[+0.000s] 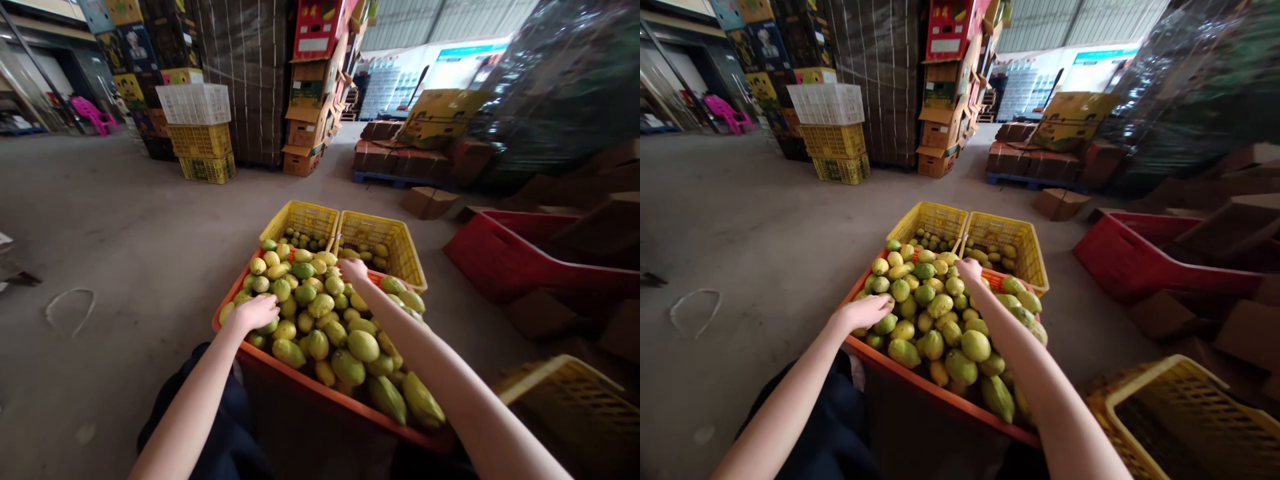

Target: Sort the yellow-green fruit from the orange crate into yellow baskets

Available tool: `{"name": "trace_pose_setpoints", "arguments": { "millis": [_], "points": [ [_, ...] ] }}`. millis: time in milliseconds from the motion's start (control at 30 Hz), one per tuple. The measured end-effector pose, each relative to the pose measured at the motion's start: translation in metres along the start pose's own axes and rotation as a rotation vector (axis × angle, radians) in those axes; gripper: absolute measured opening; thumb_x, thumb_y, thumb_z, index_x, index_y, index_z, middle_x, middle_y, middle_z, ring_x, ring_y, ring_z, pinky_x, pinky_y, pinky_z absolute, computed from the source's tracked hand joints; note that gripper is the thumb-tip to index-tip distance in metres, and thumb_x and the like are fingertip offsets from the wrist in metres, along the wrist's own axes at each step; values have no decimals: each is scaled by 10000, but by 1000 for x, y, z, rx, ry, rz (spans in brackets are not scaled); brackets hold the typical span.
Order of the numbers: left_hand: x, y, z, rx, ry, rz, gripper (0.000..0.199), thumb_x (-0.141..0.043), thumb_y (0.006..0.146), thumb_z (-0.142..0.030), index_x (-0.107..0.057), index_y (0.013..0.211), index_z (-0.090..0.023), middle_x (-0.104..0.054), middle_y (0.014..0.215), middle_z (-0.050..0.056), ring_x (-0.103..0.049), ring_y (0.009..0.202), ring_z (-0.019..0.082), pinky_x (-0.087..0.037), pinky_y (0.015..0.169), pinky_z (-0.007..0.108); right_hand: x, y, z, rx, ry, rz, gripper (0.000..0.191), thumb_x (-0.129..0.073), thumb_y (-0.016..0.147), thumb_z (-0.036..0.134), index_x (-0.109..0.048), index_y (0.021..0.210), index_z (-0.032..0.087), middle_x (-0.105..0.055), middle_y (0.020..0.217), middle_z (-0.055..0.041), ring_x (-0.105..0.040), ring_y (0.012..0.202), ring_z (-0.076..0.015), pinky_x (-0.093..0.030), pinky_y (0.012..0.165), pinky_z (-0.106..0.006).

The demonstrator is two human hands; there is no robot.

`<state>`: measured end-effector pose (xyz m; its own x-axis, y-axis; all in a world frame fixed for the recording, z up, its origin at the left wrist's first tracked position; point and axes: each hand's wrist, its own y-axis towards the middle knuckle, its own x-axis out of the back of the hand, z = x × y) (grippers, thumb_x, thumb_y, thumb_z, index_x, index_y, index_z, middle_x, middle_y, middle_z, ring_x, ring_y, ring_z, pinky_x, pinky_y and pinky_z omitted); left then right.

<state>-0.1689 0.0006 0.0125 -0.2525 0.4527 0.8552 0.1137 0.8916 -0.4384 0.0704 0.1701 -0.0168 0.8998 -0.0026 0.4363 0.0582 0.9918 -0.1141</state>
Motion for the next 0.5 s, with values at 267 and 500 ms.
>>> {"name": "trace_pose_setpoints", "arguments": {
  "millis": [267, 500],
  "points": [
    [-9, 1, 14, 101, 85, 65, 448, -469, 1018, -398, -687, 1311, -138, -698, 1416, 232, -676, 1312, 402, -531, 1078, 491, -73, -10, 11, 361, -732, 312, 403, -683, 1025, 404, -643, 1369, 199, -654, 1392, -115, -689, 1163, -261, -612, 969, -482],
    [-5, 1, 25, 88, 58, 61, 478, -457, 1018, -411, -670, 1361, -156, -704, 1417, 211, -675, 1325, 363, -531, 1105, 447, -95, 3, 16, 409, -762, 359, 406, -766, 821, 27, -728, 1191, 189, -743, 1227, -174, -637, 1274, -362, -459, 1141, -594]
  ]
}}
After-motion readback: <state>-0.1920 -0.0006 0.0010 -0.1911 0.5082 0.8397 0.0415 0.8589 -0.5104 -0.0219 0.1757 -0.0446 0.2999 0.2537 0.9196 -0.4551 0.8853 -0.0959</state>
